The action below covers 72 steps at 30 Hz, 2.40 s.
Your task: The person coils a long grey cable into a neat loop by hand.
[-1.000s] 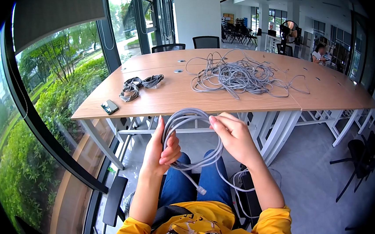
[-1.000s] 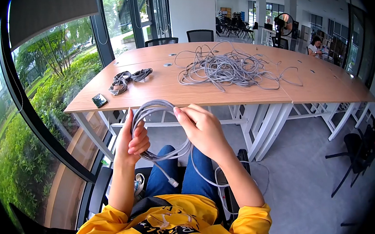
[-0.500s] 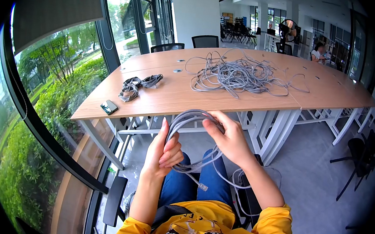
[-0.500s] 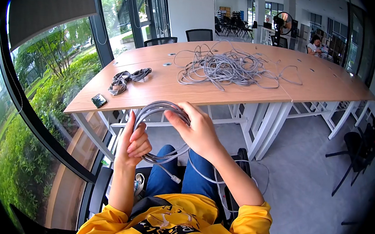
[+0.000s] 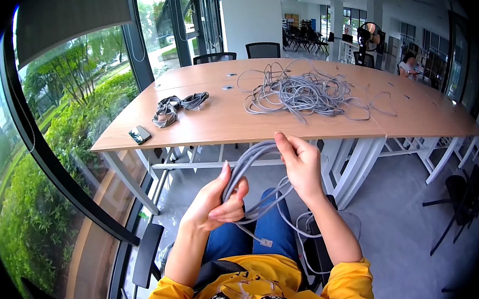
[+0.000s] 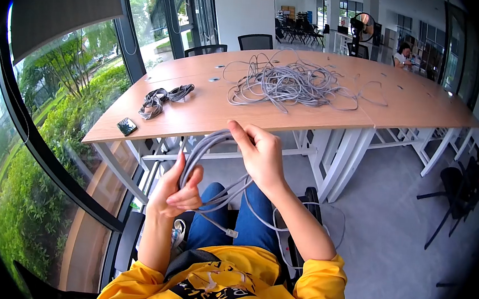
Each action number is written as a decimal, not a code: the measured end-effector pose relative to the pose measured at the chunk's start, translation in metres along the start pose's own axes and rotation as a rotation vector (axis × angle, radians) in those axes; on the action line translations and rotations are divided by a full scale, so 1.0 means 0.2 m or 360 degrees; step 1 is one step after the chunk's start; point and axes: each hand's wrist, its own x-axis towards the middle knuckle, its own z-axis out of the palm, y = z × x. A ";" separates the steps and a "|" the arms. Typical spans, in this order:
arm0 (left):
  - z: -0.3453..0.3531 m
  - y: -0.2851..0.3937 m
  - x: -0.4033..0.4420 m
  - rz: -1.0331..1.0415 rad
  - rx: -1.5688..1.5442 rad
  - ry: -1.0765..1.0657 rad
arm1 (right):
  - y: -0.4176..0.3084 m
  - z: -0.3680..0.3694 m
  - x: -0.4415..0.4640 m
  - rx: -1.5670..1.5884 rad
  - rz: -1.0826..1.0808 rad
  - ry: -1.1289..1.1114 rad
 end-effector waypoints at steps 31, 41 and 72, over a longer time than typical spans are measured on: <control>-0.05 -0.05 -0.02 0.0050 -0.0261 -0.0356 | 0.01 -0.01 -0.04 -0.0197 -0.0288 -0.0297; -0.03 -0.03 -0.04 0.0179 -0.0410 -0.0370 | 0.05 -0.01 -0.04 0.0302 0.0163 -0.0684; -0.05 0.11 -0.09 0.0985 0.0485 0.0533 | -0.17 -0.08 -0.07 -0.1060 -0.0994 -0.0916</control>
